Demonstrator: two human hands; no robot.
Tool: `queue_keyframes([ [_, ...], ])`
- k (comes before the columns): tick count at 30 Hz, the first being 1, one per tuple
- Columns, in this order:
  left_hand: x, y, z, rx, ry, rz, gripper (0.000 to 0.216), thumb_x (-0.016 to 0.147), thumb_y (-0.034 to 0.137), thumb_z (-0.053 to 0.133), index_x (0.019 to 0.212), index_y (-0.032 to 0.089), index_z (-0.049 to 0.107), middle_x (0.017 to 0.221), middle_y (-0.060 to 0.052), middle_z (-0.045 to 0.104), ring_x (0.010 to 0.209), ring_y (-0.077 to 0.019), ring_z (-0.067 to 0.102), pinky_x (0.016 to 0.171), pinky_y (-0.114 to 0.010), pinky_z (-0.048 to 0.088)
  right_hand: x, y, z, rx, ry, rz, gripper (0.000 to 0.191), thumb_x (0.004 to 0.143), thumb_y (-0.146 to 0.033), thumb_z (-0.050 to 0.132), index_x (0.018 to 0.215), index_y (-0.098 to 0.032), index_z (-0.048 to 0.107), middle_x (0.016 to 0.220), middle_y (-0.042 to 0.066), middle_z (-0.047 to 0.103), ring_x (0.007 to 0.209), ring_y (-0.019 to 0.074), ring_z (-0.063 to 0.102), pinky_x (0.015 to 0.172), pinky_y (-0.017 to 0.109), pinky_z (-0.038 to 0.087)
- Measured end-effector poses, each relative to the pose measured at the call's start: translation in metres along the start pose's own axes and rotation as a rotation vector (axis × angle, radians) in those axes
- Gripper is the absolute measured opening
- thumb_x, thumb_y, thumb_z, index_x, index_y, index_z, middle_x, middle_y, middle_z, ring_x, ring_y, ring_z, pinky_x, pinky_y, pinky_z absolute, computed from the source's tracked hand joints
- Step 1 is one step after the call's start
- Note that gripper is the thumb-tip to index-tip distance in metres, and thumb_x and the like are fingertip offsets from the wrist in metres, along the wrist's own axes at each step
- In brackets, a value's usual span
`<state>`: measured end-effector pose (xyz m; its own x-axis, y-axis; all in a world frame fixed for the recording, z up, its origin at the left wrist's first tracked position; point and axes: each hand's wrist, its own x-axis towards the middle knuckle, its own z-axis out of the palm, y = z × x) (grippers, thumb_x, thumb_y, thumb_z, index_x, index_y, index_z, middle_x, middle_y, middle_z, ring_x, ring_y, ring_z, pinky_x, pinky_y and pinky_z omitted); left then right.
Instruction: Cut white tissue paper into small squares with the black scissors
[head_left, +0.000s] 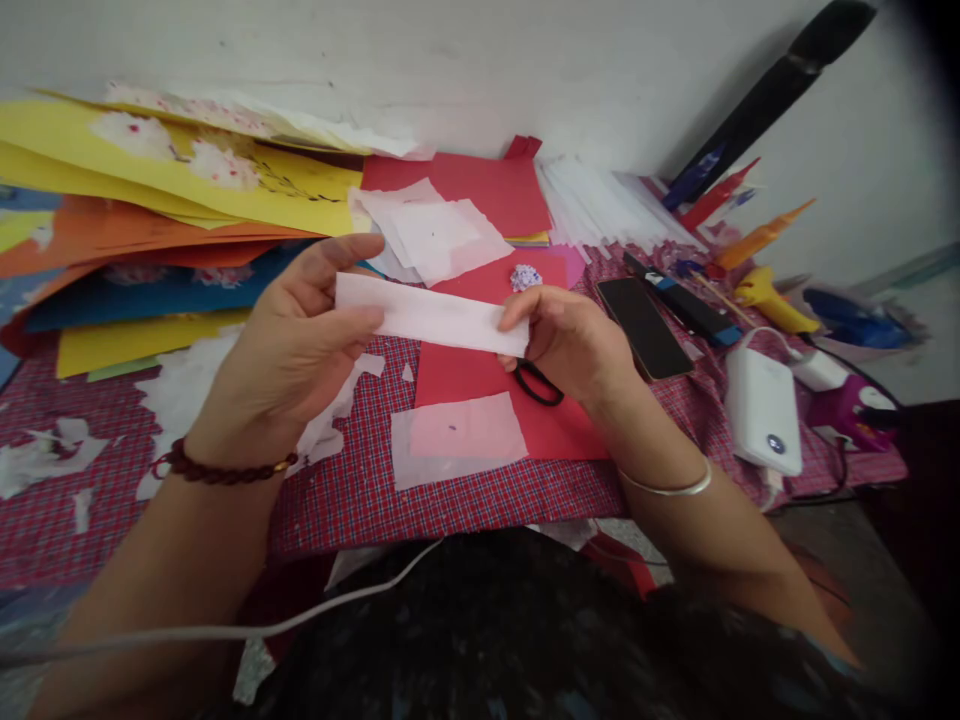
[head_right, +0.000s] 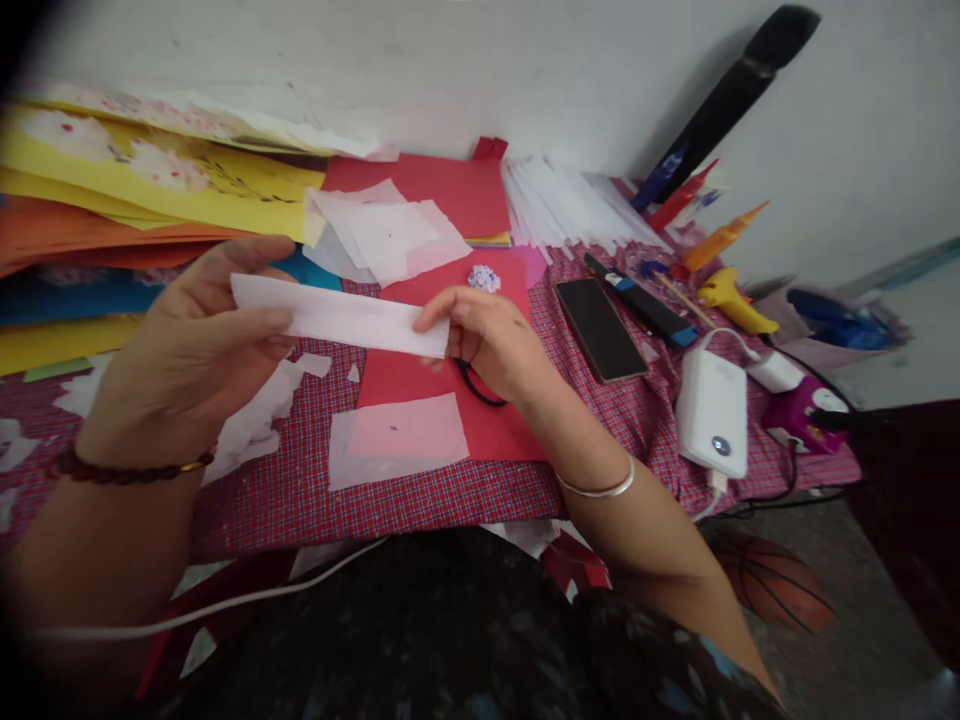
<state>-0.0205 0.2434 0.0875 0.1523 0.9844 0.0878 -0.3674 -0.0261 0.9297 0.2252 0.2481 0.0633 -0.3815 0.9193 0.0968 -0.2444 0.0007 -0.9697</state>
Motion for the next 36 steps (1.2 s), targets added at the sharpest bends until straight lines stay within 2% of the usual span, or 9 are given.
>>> queue_keyframes([
  [2, 0.001, 0.0, -0.001, -0.032, 0.005, 0.003, 0.04, 0.067, 0.003, 0.08, 0.098, 0.027, 0.076, 0.077, 0.005, 0.073, 0.064, -0.0114, 0.059, 0.059, -0.022, 0.052, 0.0, 0.003, 0.001, -0.025, 0.016, -0.015, 0.039, 0.083, -0.058, 0.07, 0.081, -0.019, 0.067, 0.067, -0.002, 0.062, 0.055, 0.0104, 0.058, 0.054, 0.025, 0.048],
  [5, 0.001, 0.0, 0.0, -0.072, 0.027, 0.02, 0.035, 0.067, 0.005, 0.081, 0.096, 0.024, 0.076, 0.076, 0.004, 0.072, 0.067, -0.0118, 0.06, 0.063, -0.023, 0.054, 0.0, 0.009, 0.004, -0.067, 0.048, -0.06, 0.036, 0.077, -0.049, 0.083, 0.078, -0.021, 0.061, 0.068, -0.005, 0.059, 0.056, 0.0082, 0.056, 0.054, 0.022, 0.045],
  [7, 0.0, 0.001, 0.002, -0.042, 0.06, 0.006, 0.034, 0.067, 0.01, 0.083, 0.097, 0.024, 0.074, 0.076, 0.003, 0.07, 0.071, -0.0136, 0.061, 0.063, -0.024, 0.054, 0.001, 0.012, 0.006, -0.091, 0.043, -0.066, 0.037, 0.074, -0.043, 0.088, 0.085, -0.023, 0.059, 0.069, -0.007, 0.058, 0.057, 0.0086, 0.056, 0.056, 0.022, 0.044],
  [10, -0.005, 0.002, 0.007, 0.041, 0.107, -0.025, 0.036, 0.067, 0.015, 0.084, 0.099, 0.027, 0.071, 0.078, 0.003, 0.069, 0.073, -0.0161, 0.062, 0.061, -0.026, 0.05, 0.001, 0.013, 0.006, -0.13, -0.05, -0.014, 0.047, 0.076, -0.042, 0.087, 0.109, -0.024, 0.059, 0.075, -0.006, 0.06, 0.065, 0.0107, 0.058, 0.059, 0.023, 0.044],
  [12, -0.008, 0.001, 0.012, 0.072, 0.111, -0.026, 0.035, 0.067, 0.014, 0.081, 0.098, 0.027, 0.072, 0.078, 0.002, 0.069, 0.07, -0.0154, 0.061, 0.059, -0.027, 0.047, 0.001, 0.012, 0.007, -0.151, -0.157, 0.025, 0.049, 0.081, -0.045, 0.083, 0.117, -0.022, 0.059, 0.08, -0.004, 0.062, 0.069, 0.0113, 0.058, 0.061, 0.024, 0.044],
  [18, -0.01, -0.011, 0.024, 0.101, 0.029, -0.039, 0.034, 0.066, 0.005, 0.071, 0.095, 0.022, 0.072, 0.072, 0.004, 0.062, 0.056, -0.0094, 0.048, 0.052, -0.025, 0.037, -0.001, 0.011, 0.023, -0.13, -0.352, 0.072, 0.039, 0.085, -0.05, 0.078, 0.101, -0.018, 0.062, 0.085, -0.001, 0.062, 0.075, 0.0106, 0.057, 0.066, 0.024, 0.045],
  [26, -0.011, -0.015, 0.026, 0.217, 0.082, 0.081, 0.032, 0.07, 0.003, 0.068, 0.097, 0.019, 0.07, 0.087, -0.001, 0.067, 0.066, -0.0113, 0.054, 0.057, -0.026, 0.041, -0.003, 0.023, 0.04, -0.127, -0.22, 0.183, 0.038, 0.08, -0.049, 0.083, 0.083, -0.019, 0.06, 0.073, -0.004, 0.057, 0.064, 0.0097, 0.05, 0.057, 0.024, 0.04],
  [32, -0.009, -0.013, 0.021, 0.225, 0.148, 0.147, 0.028, 0.072, 0.004, 0.07, 0.097, 0.017, 0.069, 0.089, 0.0, 0.065, 0.07, -0.0104, 0.052, 0.06, -0.026, 0.039, -0.003, 0.032, 0.041, 0.132, -0.272, 0.362, 0.039, 0.078, -0.051, 0.083, 0.088, -0.019, 0.064, 0.071, -0.004, 0.061, 0.059, 0.0089, 0.054, 0.053, 0.022, 0.044],
  [36, -0.006, -0.014, 0.016, 0.24, 0.163, 0.159, 0.03, 0.072, 0.004, 0.072, 0.098, 0.017, 0.069, 0.092, 0.0, 0.067, 0.07, -0.0101, 0.051, 0.06, -0.026, 0.037, -0.004, 0.033, 0.044, 0.173, -0.31, 0.428, 0.046, 0.074, -0.057, 0.084, 0.091, -0.018, 0.066, 0.07, -0.003, 0.064, 0.061, 0.0107, 0.06, 0.054, 0.022, 0.047],
])
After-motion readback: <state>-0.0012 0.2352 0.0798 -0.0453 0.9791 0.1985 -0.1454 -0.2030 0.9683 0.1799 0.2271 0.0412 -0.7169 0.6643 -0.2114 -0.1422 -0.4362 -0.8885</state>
